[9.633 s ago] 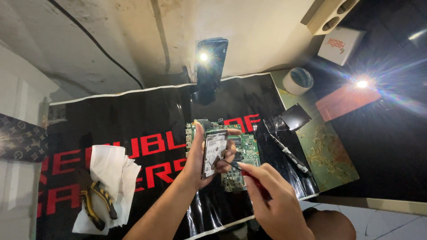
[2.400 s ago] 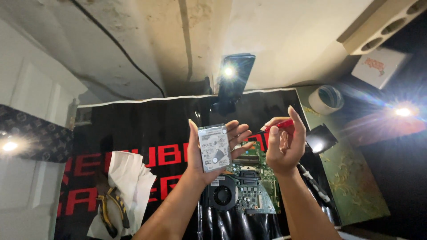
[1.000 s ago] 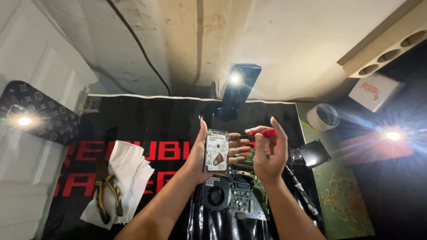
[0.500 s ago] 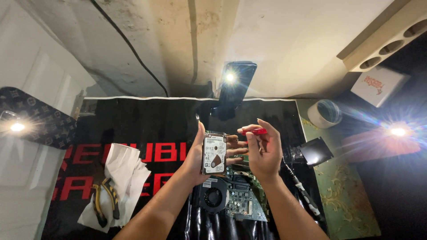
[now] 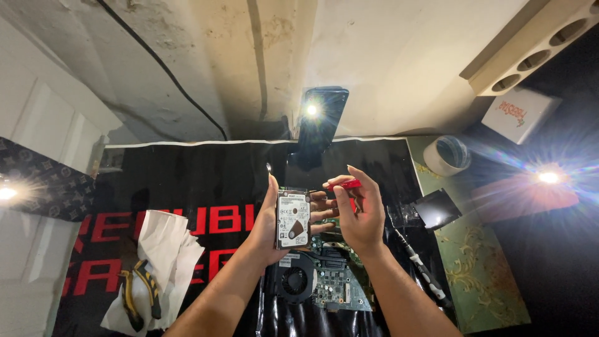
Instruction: The person holds a hard drive and uses a screwdriver to remove and reinsert screws on both sides. The person flips the hard drive over and repeats the screw removal and insertion process.
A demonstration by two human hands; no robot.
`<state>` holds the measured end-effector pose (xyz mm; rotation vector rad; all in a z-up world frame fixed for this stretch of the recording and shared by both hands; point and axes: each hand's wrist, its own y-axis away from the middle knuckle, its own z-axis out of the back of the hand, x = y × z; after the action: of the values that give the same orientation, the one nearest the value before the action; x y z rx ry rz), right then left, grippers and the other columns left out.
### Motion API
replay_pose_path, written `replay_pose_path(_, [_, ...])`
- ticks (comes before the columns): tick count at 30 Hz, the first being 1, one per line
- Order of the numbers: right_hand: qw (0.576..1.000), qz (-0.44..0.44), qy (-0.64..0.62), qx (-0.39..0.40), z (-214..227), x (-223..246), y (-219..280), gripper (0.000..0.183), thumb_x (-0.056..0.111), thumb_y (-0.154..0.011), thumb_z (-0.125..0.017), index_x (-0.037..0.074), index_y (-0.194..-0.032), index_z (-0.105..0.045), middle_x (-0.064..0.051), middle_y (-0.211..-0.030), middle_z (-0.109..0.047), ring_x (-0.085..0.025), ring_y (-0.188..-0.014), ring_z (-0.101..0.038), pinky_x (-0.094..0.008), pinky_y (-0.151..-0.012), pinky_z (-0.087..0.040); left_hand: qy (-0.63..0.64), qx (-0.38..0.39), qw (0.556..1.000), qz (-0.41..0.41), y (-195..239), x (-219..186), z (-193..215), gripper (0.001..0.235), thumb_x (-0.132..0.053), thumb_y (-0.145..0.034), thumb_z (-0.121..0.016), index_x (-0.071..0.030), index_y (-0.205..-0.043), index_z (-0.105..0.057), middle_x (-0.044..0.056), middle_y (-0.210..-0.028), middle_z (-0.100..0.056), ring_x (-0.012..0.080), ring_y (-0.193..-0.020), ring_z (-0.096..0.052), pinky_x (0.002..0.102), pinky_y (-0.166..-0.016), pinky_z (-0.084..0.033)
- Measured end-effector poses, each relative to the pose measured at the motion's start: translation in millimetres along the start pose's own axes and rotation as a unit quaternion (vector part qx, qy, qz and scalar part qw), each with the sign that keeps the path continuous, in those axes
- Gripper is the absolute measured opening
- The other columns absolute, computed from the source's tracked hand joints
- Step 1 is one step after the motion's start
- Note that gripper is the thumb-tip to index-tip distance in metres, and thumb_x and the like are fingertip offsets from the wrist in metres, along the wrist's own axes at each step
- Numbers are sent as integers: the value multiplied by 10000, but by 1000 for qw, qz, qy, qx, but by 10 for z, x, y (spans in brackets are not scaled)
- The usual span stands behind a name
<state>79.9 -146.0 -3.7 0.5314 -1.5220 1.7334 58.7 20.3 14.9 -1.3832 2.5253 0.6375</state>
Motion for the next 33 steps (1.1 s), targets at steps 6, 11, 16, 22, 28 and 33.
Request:
replay_pose_path(6, [1000,15,-17,2,19,2,-13,437,-28,-980,-635,-29,-1396,-502,-194,-1042,-735,-329,-980,-766,-446,-905,-618,4,-11,1000,6,-8,12,22,1084,-816,-902,-293,136,-1399,-443,373,-1359,-530,549,-1358,-496,675,-1159,-344])
replay_pose_path(11, [999,30,-34,6,19,2,3,453,-36,-969,-643,-33,-1403,-515,-212,-1058,-737,-347,-986,-767,-457,-909,-620,-25,3,1000,-16,-57,68,115,1080,-817,-903,-296,129,-1394,-465,371,-1332,-557,545,-1336,-523,672,-1144,-369])
replay_pose_path(16, [999,19,11,-42,75,-104,49,384,42,-895,-788,31,-1270,-707,-146,-1011,-732,-172,-742,-702,-247,-644,-581,-62,17,997,-35,-23,72,37,1054,-792,-937,-255,132,-1391,-486,375,-1312,-589,545,-1299,-562,666,-1123,-401])
replay_pose_path(22, [997,18,-32,-68,24,50,-12,461,-73,-919,-727,-63,-1367,-617,-238,-1033,-737,-254,-877,-756,-332,-751,-619,-77,33,995,-46,-41,133,135,990,-790,-953,-219,72,-1342,-513,352,-1321,-612,516,-1311,-572,639,-1122,-415])
replay_pose_path(28, [997,21,-58,-37,38,89,-39,398,-141,-954,-605,-144,-1349,-561,-282,-1089,-715,-369,-970,-761,-435,-860,-631,-85,23,995,-43,-35,120,124,1022,-796,-945,-213,79,-1409,-465,335,-1325,-615,501,-1305,-582,632,-1115,-433])
replay_pose_path(33, [998,18,-27,-51,136,-131,46,345,-73,-903,-744,-77,-1243,-691,-224,-978,-748,-269,-878,-768,-337,-712,-609,-93,22,995,-42,-24,123,84,1020,-785,-957,-180,92,-1402,-449,365,-1344,-598,519,-1322,-562,641,-1119,-414])
